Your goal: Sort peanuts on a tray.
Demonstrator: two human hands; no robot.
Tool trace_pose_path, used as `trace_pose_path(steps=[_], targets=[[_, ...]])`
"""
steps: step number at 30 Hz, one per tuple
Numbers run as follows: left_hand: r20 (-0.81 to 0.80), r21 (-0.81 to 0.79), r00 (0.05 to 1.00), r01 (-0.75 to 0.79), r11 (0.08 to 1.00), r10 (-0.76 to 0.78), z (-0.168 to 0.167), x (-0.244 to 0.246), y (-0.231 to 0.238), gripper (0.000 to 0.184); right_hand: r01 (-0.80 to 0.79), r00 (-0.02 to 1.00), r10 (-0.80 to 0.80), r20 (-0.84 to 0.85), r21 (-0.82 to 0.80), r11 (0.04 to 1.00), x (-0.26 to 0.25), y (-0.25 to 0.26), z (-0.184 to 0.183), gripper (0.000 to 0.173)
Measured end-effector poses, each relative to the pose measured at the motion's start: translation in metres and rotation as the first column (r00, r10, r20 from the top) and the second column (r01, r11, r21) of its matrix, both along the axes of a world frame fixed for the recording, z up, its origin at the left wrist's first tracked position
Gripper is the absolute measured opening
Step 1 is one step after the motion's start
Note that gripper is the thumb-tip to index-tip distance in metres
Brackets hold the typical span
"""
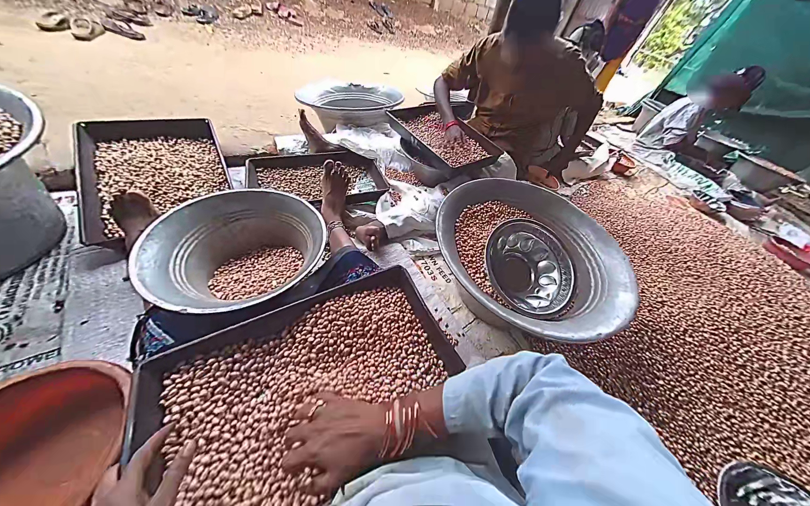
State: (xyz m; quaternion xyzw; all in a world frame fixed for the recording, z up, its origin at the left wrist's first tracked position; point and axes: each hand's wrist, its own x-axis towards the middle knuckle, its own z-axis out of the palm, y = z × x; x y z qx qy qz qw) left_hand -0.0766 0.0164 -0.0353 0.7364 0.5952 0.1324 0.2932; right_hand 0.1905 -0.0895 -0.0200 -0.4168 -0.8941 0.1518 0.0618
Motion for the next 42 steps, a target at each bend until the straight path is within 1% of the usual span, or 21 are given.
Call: trace_pose_path(steps=[3, 5, 6, 7, 9, 12, 14, 17, 18, 20, 22, 24, 26, 27, 29, 31, 33, 36, 37, 39, 42], targets=[[0.025, 0.032, 0.999, -0.029, 0.999, 0.029, 0.008, 0.007, 0.000, 0.053, -0.018, 0.995, 0.007, 0.103, 0.107, 0.994, 0.067, 0.006, 0.014, 0.043], [-0.013, -0.013, 0.999, -0.039, 0.999, 0.039, 0.017, 0.010, 0.001, 0.052, -0.015, 0.985, -0.019, 0.171, 0.195, 0.981, 0.099, 0.028, 0.011, 0.054], [-0.033, -0.046, 0.998, -0.049, 0.998, 0.047, 0.022, 0.011, 0.001, 0.053, 0.009, 0.985, -0.048, 0.166, 0.230, 0.973, 0.107, 0.042, 0.008, 0.058], [-0.049, -0.072, 0.997, -0.062, 0.996, 0.058, 0.025, 0.013, 0.002, 0.053, 0.034, 0.984, -0.080, 0.157, 0.277, 0.960, 0.107, 0.058, 0.002, 0.059], [-0.063, -0.104, 0.994, -0.093, 0.990, 0.087, 0.029, 0.014, 0.001, 0.054, 0.111, 0.981, -0.152, 0.119, 0.296, 0.949, 0.089, 0.085, -0.008, 0.069], [-0.065, -0.099, 0.991, -0.122, 0.988, 0.115, 0.029, 0.012, 0.000, 0.053, 0.264, 0.956, -0.275, 0.104, 0.106, 0.959, 0.030, 0.113, -0.013, 0.089], [-0.062, -0.107, 0.990, -0.131, 0.986, 0.124, 0.030, 0.012, -0.002, 0.052, 0.290, 0.957, -0.289, 0.024, -0.047, 0.956, -0.007, 0.114, -0.018, 0.079], [-0.066, -0.119, 0.989, -0.138, 0.983, 0.131, 0.032, 0.013, -0.007, 0.053, 0.153, 0.987, -0.158, -0.009, -0.197, 0.968, -0.034, 0.085, -0.019, 0.057], [-0.065, -0.114, 0.990, -0.135, 0.984, 0.128, 0.031, 0.013, -0.009, 0.053, 0.085, 0.996, -0.092, -0.021, -0.225, 0.971, -0.033, 0.069, -0.016, 0.052], [-0.057, -0.109, 0.990, -0.133, 0.985, 0.127, 0.028, 0.012, -0.010, 0.053, -0.040, 0.999, 0.032, -0.032, -0.279, 0.960, -0.013, 0.036, -0.003, 0.051], [-0.024, -0.090, 0.992, -0.128, 0.988, 0.126, 0.024, 0.011, -0.010, 0.053, -0.075, 0.996, 0.083, 0.013, -0.303, 0.950, 0.022, 0.007, 0.011, 0.051], [-0.013, -0.080, 0.993, -0.119, 0.990, 0.118, 0.022, 0.011, -0.007, 0.053, -0.032, 0.988, 0.068, 0.135, -0.252, 0.967, 0.062, -0.010, 0.022, 0.051], [-0.008, -0.069, 0.994, -0.112, 0.991, 0.111, 0.021, 0.013, -0.005, 0.054, 0.022, 0.970, 0.010, 0.242, -0.128, 0.991, 0.102, -0.011, 0.022, 0.052], [-0.012, -0.065, 0.994, -0.108, 0.992, 0.107, 0.021, 0.014, -0.003, 0.054, 0.034, 0.953, -0.011, 0.302, -0.073, 0.997, 0.118, -0.002, 0.021, 0.055], [-0.033, -0.071, 0.994, -0.110, 0.991, 0.108, 0.023, 0.016, 0.000, 0.054, 0.044, 0.925, -0.051, 0.376, 0.029, 0.999, 0.130, 0.024, 0.017, 0.046], [-0.050, -0.076, 0.992, -0.117, 0.990, 0.113, 0.024, 0.016, 0.001, 0.055, 0.096, 0.883, -0.104, 0.458, 0.041, 0.995, 0.111, 0.053, 0.013, 0.045], [-0.046, -0.085, 0.991, -0.132, 0.988, 0.128, 0.025, 0.015, 0.000, 0.054, 0.206, 0.861, -0.176, 0.477, -0.011, 0.979, 0.071, 0.079, 0.007, 0.041], [-0.042, -0.087, 0.989, -0.146, 0.986, 0.142, 0.026, 0.012, -0.004, 0.054, 0.279, 0.890, -0.244, 0.384, -0.037, 0.960, 0.009, 0.103, -0.013, 0.044], [-0.041, -0.088, 0.989, -0.146, 0.985, 0.143, 0.026, 0.011, -0.005, 0.054, 0.270, 0.907, -0.239, 0.346, -0.043, 0.962, -0.007, 0.105, -0.021, 0.044], [-0.050, -0.092, 0.988, -0.149, 0.985, 0.145, 0.027, 0.010, -0.009, 0.054, 0.206, 0.945, -0.158, 0.287, -0.144, 0.968, -0.032, 0.094, -0.023, 0.050], [-0.045, -0.103, 0.989, -0.147, 0.984, 0.143, 0.030, 0.012, -0.012, 0.054, 0.020, 0.992, 0.015, 0.125, -0.276, 0.961, -0.029, 0.053, -0.011, 0.060]])
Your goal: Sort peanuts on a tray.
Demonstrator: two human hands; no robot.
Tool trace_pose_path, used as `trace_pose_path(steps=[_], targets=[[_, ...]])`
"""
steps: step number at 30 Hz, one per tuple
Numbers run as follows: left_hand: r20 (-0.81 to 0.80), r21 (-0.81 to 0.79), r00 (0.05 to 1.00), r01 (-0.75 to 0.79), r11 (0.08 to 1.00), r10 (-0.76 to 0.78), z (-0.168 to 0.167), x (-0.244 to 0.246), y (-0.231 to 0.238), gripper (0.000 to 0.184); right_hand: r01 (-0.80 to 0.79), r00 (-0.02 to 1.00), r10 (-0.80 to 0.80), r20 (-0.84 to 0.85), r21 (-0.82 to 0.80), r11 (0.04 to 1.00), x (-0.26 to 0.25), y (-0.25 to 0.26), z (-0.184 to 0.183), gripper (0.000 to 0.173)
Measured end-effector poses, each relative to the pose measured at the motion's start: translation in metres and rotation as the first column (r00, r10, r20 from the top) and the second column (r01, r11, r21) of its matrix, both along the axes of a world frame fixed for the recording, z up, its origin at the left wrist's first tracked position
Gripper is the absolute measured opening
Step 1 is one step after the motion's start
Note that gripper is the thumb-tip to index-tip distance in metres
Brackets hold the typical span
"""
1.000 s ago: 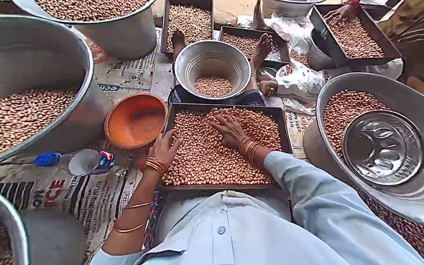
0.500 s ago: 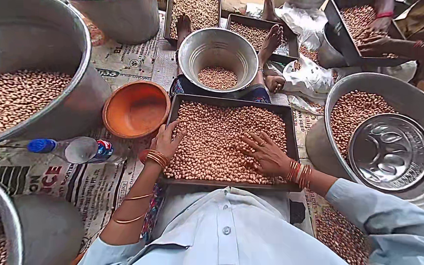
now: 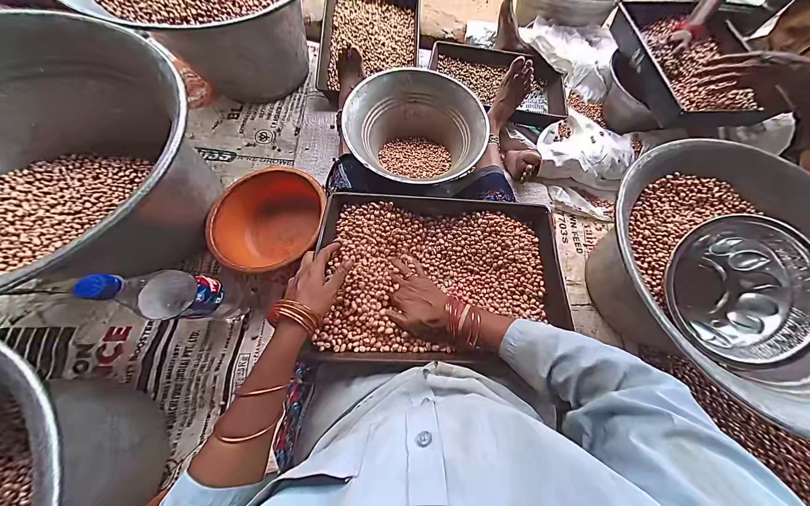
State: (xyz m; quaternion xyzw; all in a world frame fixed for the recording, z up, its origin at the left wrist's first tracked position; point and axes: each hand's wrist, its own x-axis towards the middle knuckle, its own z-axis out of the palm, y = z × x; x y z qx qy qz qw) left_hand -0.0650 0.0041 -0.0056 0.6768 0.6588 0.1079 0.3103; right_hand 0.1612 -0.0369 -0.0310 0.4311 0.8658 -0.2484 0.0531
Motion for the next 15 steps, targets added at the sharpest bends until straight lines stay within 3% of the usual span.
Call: trace_pose_path(steps=[4, 7, 10, 12, 15], targets=[[0.024, 0.012, 0.999, 0.021, 1.000, -0.021, -0.004, 0.001, 0.003, 0.053, -0.049, 0.998, 0.049, -0.026, -0.010, 0.999, 0.066, -0.055, 0.021, 0.052], [0.019, 0.014, 0.999, 0.029, 0.999, -0.029, -0.004, 0.003, 0.009, 0.053, 0.030, 0.988, -0.058, 0.141, 0.195, 0.980, 0.127, -0.066, 0.030, 0.048], [0.017, 0.004, 0.999, 0.037, 0.999, -0.037, -0.003, 0.005, 0.013, 0.054, 0.026, 0.955, -0.140, 0.260, 0.398, 0.917, 0.166, -0.032, 0.024, 0.055], [0.014, 0.011, 0.999, 0.035, 0.999, -0.035, -0.003, 0.005, 0.013, 0.054, 0.014, 0.938, -0.166, 0.303, 0.446, 0.895, 0.159, 0.002, 0.018, 0.050], [0.008, 0.013, 1.000, 0.018, 1.000, -0.019, -0.001, 0.003, 0.011, 0.053, 0.124, 0.927, -0.257, 0.274, 0.424, 0.897, 0.103, 0.044, 0.004, 0.036]])
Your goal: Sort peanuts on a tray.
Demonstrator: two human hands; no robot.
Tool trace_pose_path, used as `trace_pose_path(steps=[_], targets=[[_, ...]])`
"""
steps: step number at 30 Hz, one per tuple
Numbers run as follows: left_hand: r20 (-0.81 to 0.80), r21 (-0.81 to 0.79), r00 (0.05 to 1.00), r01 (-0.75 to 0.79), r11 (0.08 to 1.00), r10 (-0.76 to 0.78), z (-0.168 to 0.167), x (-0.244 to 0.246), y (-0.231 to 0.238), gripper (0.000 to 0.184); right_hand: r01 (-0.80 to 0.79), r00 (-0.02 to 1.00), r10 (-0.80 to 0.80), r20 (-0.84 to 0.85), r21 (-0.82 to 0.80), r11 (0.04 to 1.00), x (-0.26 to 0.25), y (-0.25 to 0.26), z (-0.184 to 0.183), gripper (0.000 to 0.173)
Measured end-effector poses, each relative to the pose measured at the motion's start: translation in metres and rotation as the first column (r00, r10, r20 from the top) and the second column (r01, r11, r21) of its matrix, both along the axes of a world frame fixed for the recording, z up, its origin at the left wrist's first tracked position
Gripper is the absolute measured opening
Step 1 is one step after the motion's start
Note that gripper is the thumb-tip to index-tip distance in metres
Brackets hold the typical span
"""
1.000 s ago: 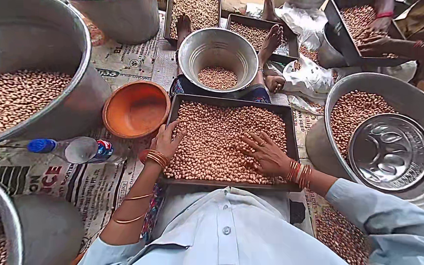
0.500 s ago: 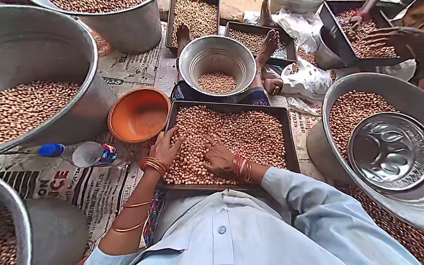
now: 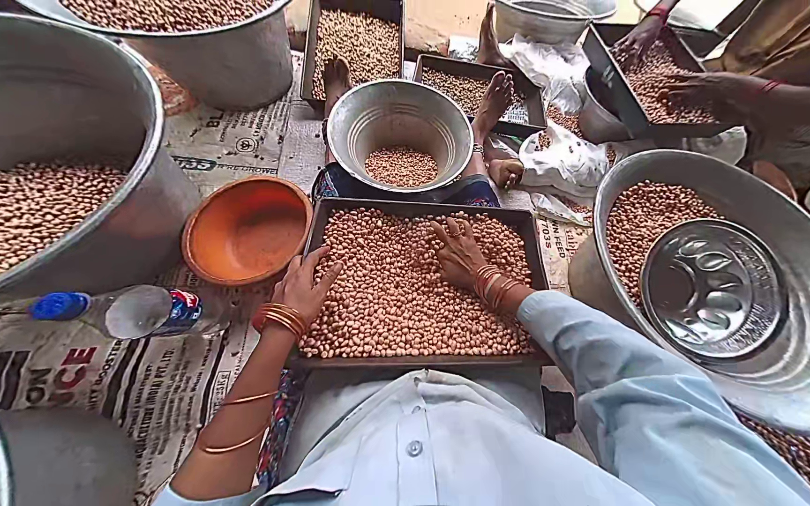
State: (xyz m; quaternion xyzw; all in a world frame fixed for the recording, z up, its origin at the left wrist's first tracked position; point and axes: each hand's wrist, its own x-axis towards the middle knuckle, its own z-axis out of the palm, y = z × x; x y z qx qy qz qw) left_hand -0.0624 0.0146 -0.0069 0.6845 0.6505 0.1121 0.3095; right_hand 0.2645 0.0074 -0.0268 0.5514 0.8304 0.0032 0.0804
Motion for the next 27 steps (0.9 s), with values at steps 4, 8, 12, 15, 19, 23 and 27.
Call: trace_pose_path(steps=[4, 8, 12, 15, 19, 23, 27], targets=[[-0.008, -0.008, 1.000, -0.021, 1.000, 0.021, 0.002, -0.004, -0.007, 0.054, 0.082, 0.961, -0.104, -0.257, -0.096, 0.992, -0.082, 0.012, -0.018, 0.048], [-0.014, 0.004, 1.000, -0.002, 1.000, 0.002, 0.001, -0.005, -0.012, 0.054, -0.158, 0.914, 0.017, -0.405, -0.317, 0.935, -0.099, -0.036, -0.004, 0.058], [0.003, 0.002, 1.000, 0.017, 1.000, -0.017, -0.003, -0.003, -0.008, 0.053, -0.269, 0.926, 0.145, -0.350, -0.339, 0.901, -0.037, -0.102, 0.021, 0.047], [-0.004, 0.004, 1.000, 0.026, 1.000, -0.026, -0.002, 0.000, -0.002, 0.054, -0.111, 0.986, 0.069, -0.152, -0.286, 0.952, 0.019, -0.120, 0.035, 0.050], [-0.019, 0.005, 0.999, 0.051, 0.999, -0.051, -0.002, 0.002, 0.004, 0.054, 0.074, 0.995, -0.065, 0.070, -0.148, 0.986, 0.062, -0.075, 0.024, 0.059], [-0.026, 0.003, 0.999, 0.029, 1.000, -0.028, -0.001, -0.001, 0.001, 0.055, 0.135, 0.990, -0.140, -0.036, -0.104, 0.985, 0.010, -0.015, 0.005, 0.039], [-0.033, 0.020, 0.999, 0.006, 1.000, -0.006, -0.002, -0.006, -0.006, 0.055, 0.148, 0.954, -0.184, -0.236, -0.161, 0.976, -0.075, 0.008, -0.016, 0.046]])
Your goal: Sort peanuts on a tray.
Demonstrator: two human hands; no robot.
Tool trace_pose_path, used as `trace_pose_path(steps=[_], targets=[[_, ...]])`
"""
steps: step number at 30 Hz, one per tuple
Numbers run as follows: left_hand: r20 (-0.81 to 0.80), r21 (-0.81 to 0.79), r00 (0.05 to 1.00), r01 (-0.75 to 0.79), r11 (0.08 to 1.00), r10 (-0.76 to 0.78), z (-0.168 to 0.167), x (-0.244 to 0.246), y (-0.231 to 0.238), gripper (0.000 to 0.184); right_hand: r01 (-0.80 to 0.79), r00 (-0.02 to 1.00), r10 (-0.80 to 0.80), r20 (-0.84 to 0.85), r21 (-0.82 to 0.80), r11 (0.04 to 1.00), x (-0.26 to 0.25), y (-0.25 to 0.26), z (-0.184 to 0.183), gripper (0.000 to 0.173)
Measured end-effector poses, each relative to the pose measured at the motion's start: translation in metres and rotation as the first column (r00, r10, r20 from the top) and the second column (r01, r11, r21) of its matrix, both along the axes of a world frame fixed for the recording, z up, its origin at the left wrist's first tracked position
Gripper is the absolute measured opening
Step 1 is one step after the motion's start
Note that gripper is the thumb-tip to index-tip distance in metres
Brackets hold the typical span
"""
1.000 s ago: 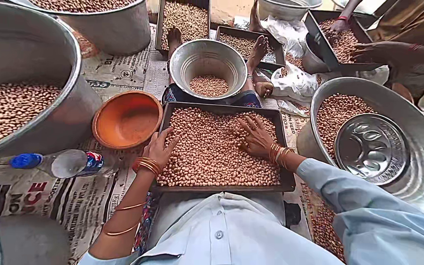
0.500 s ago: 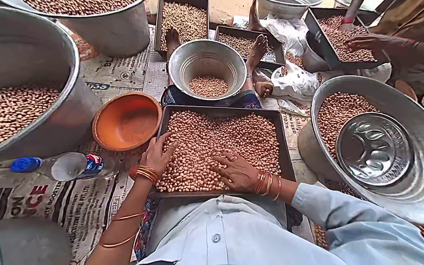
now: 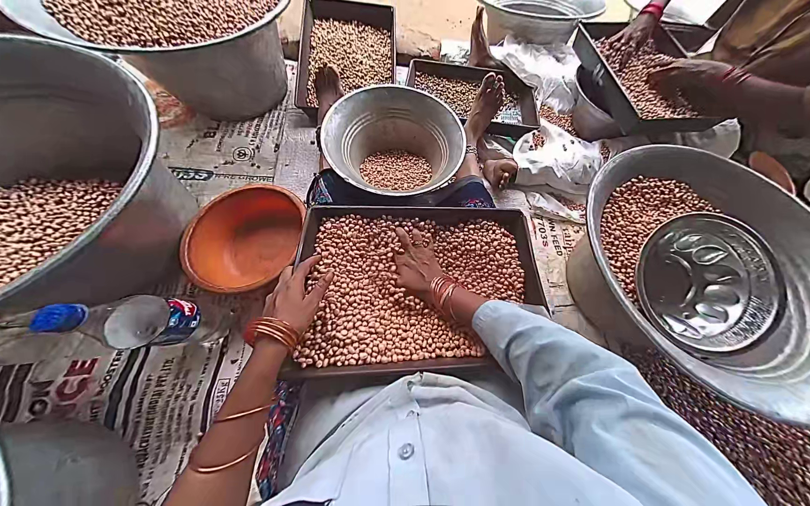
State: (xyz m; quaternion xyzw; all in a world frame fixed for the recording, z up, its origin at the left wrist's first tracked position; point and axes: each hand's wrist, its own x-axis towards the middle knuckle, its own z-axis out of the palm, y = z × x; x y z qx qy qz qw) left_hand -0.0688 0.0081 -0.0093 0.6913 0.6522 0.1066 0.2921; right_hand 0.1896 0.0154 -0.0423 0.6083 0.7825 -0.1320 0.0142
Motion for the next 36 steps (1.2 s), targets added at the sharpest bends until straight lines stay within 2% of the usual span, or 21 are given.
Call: trace_pose_path(steps=[2, 4, 6, 8, 10, 12, 15, 18, 21, 23, 26, 28, 30, 33, 35, 36], targets=[[-0.004, -0.002, 1.000, 0.000, 1.000, 0.000, 0.001, 0.000, -0.004, 0.056, -0.076, 0.993, 0.068, -0.092, -0.092, 0.993, -0.025, -0.014, 0.003, 0.057], [-0.003, -0.001, 1.000, 0.007, 1.000, -0.007, 0.001, 0.000, -0.006, 0.056, -0.207, 0.967, 0.181, -0.181, -0.139, 0.968, -0.026, -0.041, 0.010, 0.059], [0.002, 0.002, 1.000, 0.018, 1.000, -0.018, 0.001, 0.002, -0.005, 0.056, -0.327, 0.931, 0.293, -0.218, -0.138, 0.935, -0.004, -0.074, 0.020, 0.055], [0.012, -0.004, 1.000, 0.027, 1.000, -0.027, 0.001, 0.003, -0.003, 0.055, -0.366, 0.926, 0.341, -0.166, -0.158, 0.917, 0.028, -0.104, 0.033, 0.049], [0.025, -0.006, 0.999, 0.023, 1.000, -0.023, 0.001, 0.005, 0.001, 0.054, -0.297, 0.955, 0.290, -0.068, -0.135, 0.945, 0.063, -0.128, 0.043, 0.042], [0.028, -0.008, 0.999, 0.025, 1.000, -0.025, 0.000, 0.007, 0.004, 0.054, -0.177, 0.983, 0.178, 0.053, -0.021, 0.984, 0.099, -0.136, 0.041, 0.043], [0.014, -0.037, 0.999, 0.030, 0.999, -0.030, 0.003, 0.008, 0.007, 0.054, -0.038, 0.976, 0.031, 0.218, 0.030, 0.999, 0.133, -0.107, 0.035, 0.059], [0.010, -0.035, 1.000, 0.022, 0.999, -0.022, 0.004, 0.008, 0.006, 0.055, 0.045, 0.964, -0.039, 0.264, -0.017, 0.999, 0.118, -0.057, 0.029, 0.064], [0.008, -0.031, 1.000, 0.004, 1.000, -0.004, 0.005, 0.005, 0.003, 0.055, 0.121, 0.973, -0.113, 0.200, -0.028, 0.992, 0.064, -0.017, 0.019, 0.043], [0.002, -0.028, 1.000, -0.001, 1.000, 0.001, 0.004, 0.004, 0.001, 0.056, 0.100, 0.992, -0.098, 0.081, -0.032, 0.994, 0.029, -0.005, 0.007, 0.044], [-0.016, -0.031, 1.000, 0.005, 1.000, -0.006, 0.004, 0.002, -0.002, 0.057, -0.003, 0.999, 0.000, -0.032, -0.105, 0.994, -0.008, -0.015, 0.004, 0.058], [-0.019, -0.034, 1.000, 0.006, 0.999, -0.007, 0.005, 0.003, -0.004, 0.057, -0.120, 0.986, 0.099, -0.135, -0.152, 0.981, -0.009, -0.041, 0.012, 0.061], [-0.001, -0.048, 1.000, 0.009, 0.999, -0.009, 0.006, 0.004, -0.003, 0.057, -0.243, 0.961, 0.216, -0.172, -0.160, 0.957, 0.007, -0.074, 0.023, 0.057], [0.014, -0.041, 1.000, 0.014, 0.999, -0.014, 0.004, 0.008, 0.000, 0.055, -0.285, 0.958, 0.282, -0.042, -0.113, 0.952, 0.050, -0.120, 0.037, 0.051], [0.014, -0.048, 1.000, 0.011, 0.999, -0.011, 0.005, 0.010, 0.004, 0.055, -0.200, 0.978, 0.197, 0.074, 0.032, 0.979, 0.082, -0.139, 0.039, 0.046], [0.013, -0.053, 1.000, 0.011, 0.999, -0.011, 0.006, 0.011, 0.005, 0.055, -0.148, 0.981, 0.140, 0.135, 0.049, 0.988, 0.096, -0.139, 0.042, 0.049]])
